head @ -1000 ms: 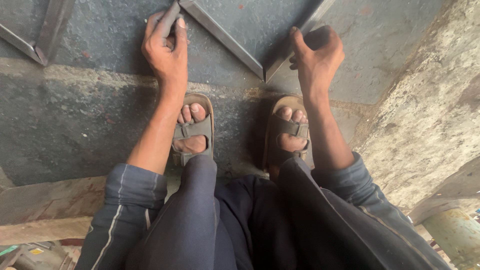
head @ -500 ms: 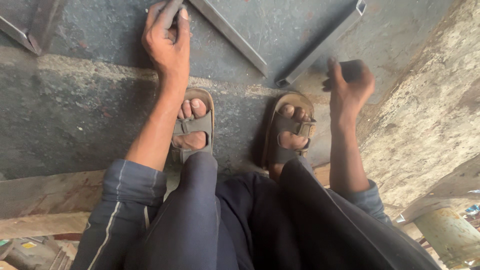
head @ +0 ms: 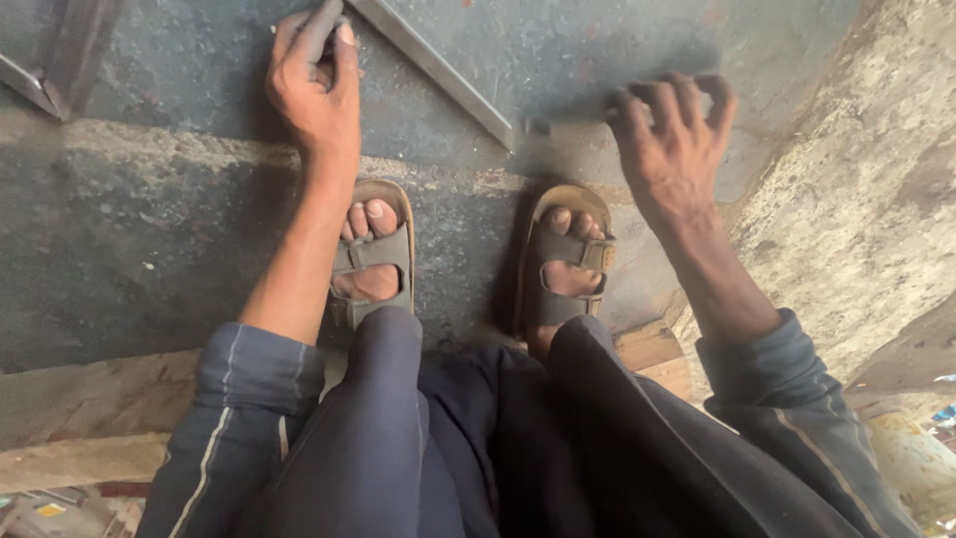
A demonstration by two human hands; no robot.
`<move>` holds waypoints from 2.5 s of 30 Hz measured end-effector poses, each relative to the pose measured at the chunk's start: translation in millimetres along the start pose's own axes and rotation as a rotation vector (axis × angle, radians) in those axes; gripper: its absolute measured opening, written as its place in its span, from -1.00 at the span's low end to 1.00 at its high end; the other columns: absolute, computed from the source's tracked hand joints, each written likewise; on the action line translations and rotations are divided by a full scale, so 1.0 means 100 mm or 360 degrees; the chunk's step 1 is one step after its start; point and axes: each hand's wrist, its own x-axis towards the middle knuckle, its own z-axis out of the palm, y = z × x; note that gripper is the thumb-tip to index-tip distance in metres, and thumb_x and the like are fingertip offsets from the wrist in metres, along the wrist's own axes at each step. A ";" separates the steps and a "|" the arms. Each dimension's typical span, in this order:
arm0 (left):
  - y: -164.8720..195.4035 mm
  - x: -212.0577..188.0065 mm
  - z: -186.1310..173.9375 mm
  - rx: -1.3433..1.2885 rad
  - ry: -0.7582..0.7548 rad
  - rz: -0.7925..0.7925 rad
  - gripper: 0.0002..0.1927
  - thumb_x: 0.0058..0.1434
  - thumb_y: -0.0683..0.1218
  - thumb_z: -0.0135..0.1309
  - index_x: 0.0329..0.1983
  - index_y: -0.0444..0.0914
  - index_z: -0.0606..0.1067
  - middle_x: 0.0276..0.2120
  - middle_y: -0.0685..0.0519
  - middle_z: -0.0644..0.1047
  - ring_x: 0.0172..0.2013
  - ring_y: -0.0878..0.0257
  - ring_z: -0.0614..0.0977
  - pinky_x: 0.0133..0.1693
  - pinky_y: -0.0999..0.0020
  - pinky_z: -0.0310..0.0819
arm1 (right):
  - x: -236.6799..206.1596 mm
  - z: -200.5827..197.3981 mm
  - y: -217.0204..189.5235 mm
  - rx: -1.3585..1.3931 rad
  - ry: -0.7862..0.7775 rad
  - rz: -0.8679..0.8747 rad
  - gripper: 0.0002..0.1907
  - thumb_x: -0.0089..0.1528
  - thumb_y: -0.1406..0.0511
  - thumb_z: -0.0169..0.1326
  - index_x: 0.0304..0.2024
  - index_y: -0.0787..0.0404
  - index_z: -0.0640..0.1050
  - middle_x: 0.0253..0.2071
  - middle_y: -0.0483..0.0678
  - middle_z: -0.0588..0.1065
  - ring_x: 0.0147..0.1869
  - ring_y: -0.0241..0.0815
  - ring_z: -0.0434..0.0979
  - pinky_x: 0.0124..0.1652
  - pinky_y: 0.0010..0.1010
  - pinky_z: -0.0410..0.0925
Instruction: The person kneels on the workshop floor and arranges cut square metal tube pieces into diamond-shaped frames, aligning the mitered corners by hand. They use a chalk-like marker to mark joint positions on the bars and reposition pieces to form additional frames.
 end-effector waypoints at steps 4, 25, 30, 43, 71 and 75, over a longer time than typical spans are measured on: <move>-0.04 -0.01 0.02 0.0031 0.0016 -0.0006 -0.78 0.48 -0.28 0.14 0.16 -0.32 0.58 -0.08 0.02 0.55 -0.35 0.37 0.61 -0.32 0.45 0.52 | -0.21 0.06 0.03 0.0319 0.0191 -0.0065 -0.64 0.31 0.24 0.35 0.06 0.17 0.50 0.05 -0.07 0.47 0.19 -0.03 0.45 0.15 -0.03 0.22; -0.06 0.00 0.01 0.0074 -0.0006 0.0084 -0.87 0.52 -0.28 0.12 0.08 -0.39 0.57 -0.06 0.01 0.55 -0.28 0.33 0.57 -0.28 0.42 0.45 | 0.31 0.16 -0.14 0.1805 0.0414 0.1567 -0.69 0.22 0.30 0.39 -0.33 0.41 0.55 -0.41 0.00 0.60 -0.44 -0.30 0.60 -0.54 -0.48 0.47; -0.06 0.00 0.03 0.0028 -0.0006 0.0063 -0.90 0.51 -0.28 0.13 0.03 -0.40 0.56 -0.07 0.02 0.53 -0.31 0.32 0.62 -0.31 0.44 0.52 | 0.49 0.21 -0.25 0.1928 0.0389 0.1687 -0.67 0.20 0.28 0.38 -0.39 0.40 0.52 -0.47 0.02 0.57 -0.52 -0.26 0.55 -0.59 -0.45 0.45; 0.00 -0.01 0.02 -0.0059 -0.0024 -0.0048 -0.89 0.51 -0.28 0.11 0.04 -0.42 0.55 -0.08 0.03 0.51 -0.36 0.36 0.59 -0.36 0.47 0.46 | 0.57 0.21 -0.28 0.1209 0.0224 0.1320 -0.58 0.24 0.15 0.33 -0.35 0.43 0.55 -0.50 0.09 0.58 -0.45 -0.08 0.60 -0.33 -0.23 0.44; 0.05 -0.02 0.00 0.0033 -0.0032 -0.0018 -0.78 0.50 -0.27 0.13 0.18 -0.32 0.58 -0.06 0.03 0.55 -0.29 0.36 0.59 -0.30 0.45 0.50 | 0.56 0.30 -0.19 0.1055 0.0313 0.1215 -0.64 0.20 0.19 0.38 -0.27 0.38 0.58 -0.43 0.04 0.61 -0.43 -0.18 0.60 -0.34 -0.28 0.45; 0.00 -0.02 0.00 0.0075 -0.0026 -0.0019 -0.82 0.50 -0.27 0.14 0.13 -0.33 0.59 -0.06 0.03 0.56 -0.32 0.35 0.61 -0.32 0.45 0.50 | 0.28 0.14 0.08 0.0569 0.0118 0.0670 -0.77 0.24 0.26 0.35 -0.27 0.25 0.56 -0.31 -0.03 0.57 -0.31 -0.15 0.55 -0.31 -0.27 0.39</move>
